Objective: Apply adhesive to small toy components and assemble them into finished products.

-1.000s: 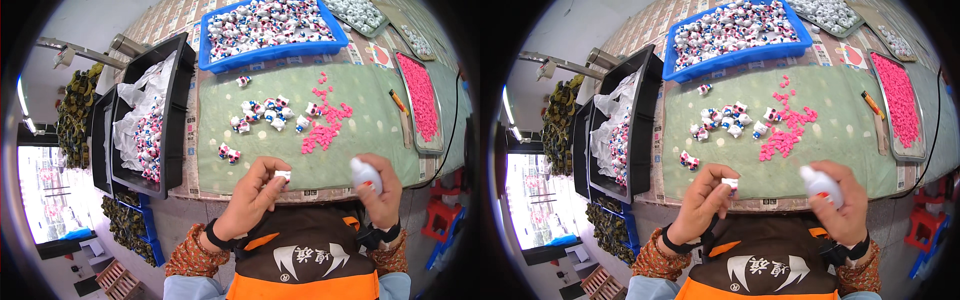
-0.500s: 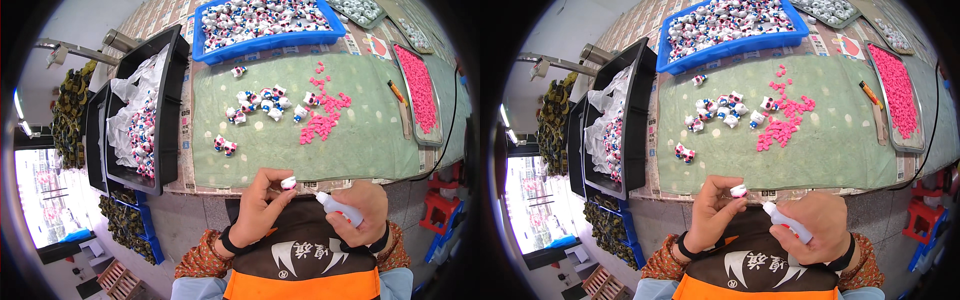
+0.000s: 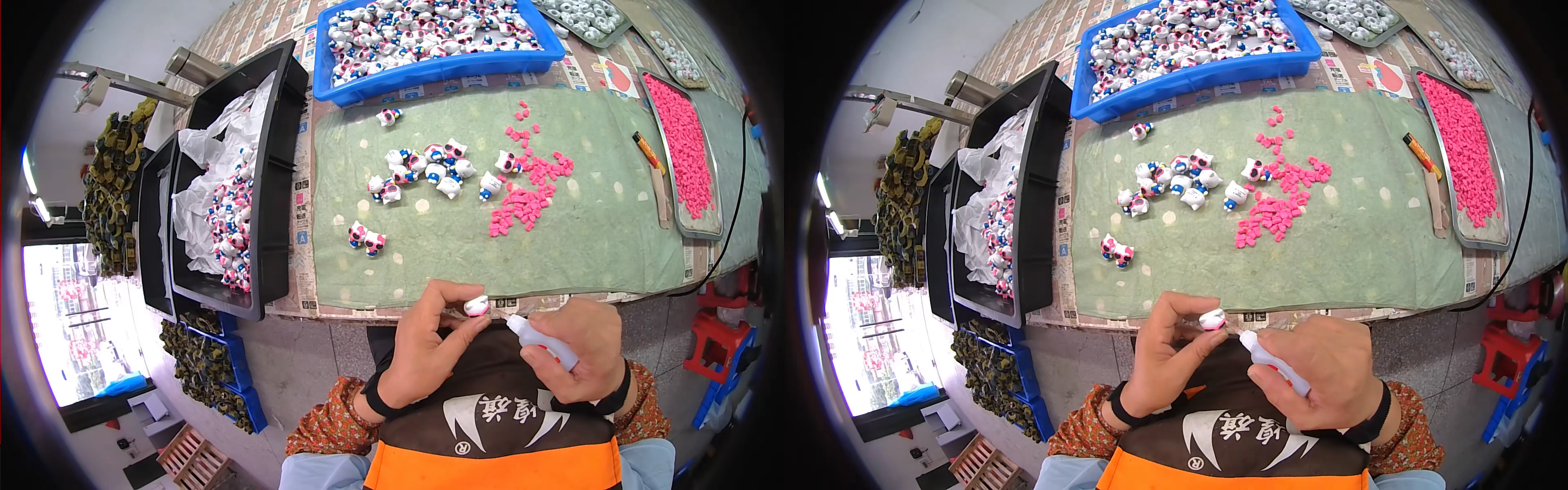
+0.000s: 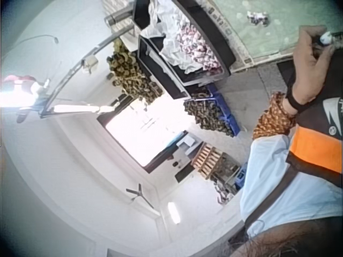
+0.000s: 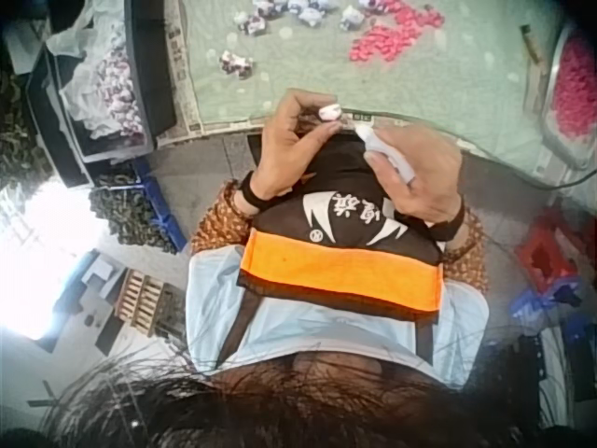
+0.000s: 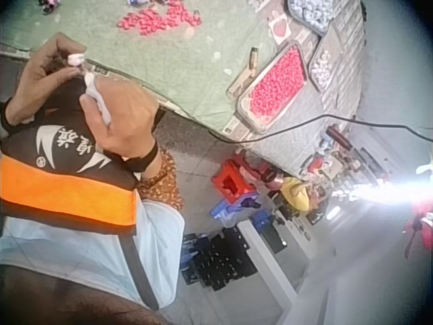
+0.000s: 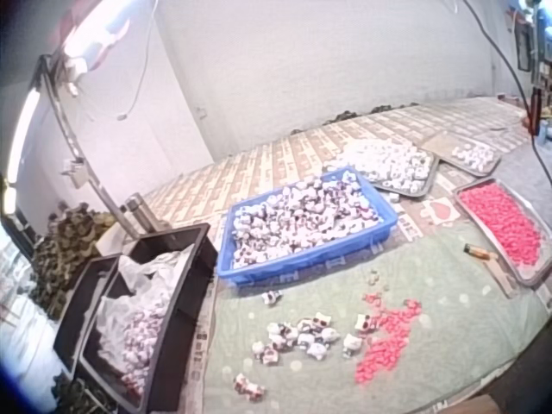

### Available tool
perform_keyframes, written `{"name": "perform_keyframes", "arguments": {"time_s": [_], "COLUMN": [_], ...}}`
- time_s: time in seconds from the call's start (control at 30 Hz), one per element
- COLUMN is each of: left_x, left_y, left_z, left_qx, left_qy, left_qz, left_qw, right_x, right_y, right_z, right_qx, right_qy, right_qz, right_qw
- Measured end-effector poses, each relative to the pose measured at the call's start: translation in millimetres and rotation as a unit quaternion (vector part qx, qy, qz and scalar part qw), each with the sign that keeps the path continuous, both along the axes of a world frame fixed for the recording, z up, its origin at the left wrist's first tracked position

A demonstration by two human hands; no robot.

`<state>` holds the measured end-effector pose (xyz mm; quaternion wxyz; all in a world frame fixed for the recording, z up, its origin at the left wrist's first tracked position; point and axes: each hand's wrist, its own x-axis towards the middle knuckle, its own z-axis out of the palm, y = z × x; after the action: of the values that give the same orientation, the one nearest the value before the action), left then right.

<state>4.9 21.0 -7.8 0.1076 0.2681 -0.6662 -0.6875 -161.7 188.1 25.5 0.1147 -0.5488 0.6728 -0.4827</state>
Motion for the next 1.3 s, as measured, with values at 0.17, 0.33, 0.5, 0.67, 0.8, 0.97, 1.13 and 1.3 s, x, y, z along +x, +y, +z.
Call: {"name": "perform_keyframes", "arguments": {"time_s": [0.17,0.33,0.5,0.67,0.8,0.97,1.13,1.3], "left_x": [0,-1,-6,-11,-13,-13,-15,-13], "left_y": [0,-5,-8,-9,-11,-12,-13,-11], "left_z": [-3,1,4,11,9,8,5,6], "left_qx": [0.007,0.116,0.165,0.155,0.147,0.129,0.117,0.084], "left_qy": [0.000,-0.007,-0.012,-0.020,-0.018,-0.013,-0.019,-0.013], "left_qz": [-0.001,-0.012,-0.037,-0.046,-0.054,-0.045,-0.057,-0.078], "left_qw": [1.000,0.993,0.986,0.987,0.987,0.991,0.991,0.993], "right_x": [-4,-20,-68,-115,-130,-107,-87,-102], "right_y": [2,17,17,16,17,6,-35,-56], "right_z": [1,-5,-20,-42,-58,-41,-30,-49], "right_qx": [0.024,0.019,-0.055,-0.072,-0.016,-0.060,0.003,0.122], "right_qy": [-0.006,-0.156,-0.372,-0.269,-0.197,0.109,0.145,0.164], "right_qz": [0.002,-0.094,-0.229,-0.259,-0.278,-0.421,-0.282,-0.268], "right_qw": [1.000,0.983,0.898,0.925,0.940,0.899,0.948,0.942]}}
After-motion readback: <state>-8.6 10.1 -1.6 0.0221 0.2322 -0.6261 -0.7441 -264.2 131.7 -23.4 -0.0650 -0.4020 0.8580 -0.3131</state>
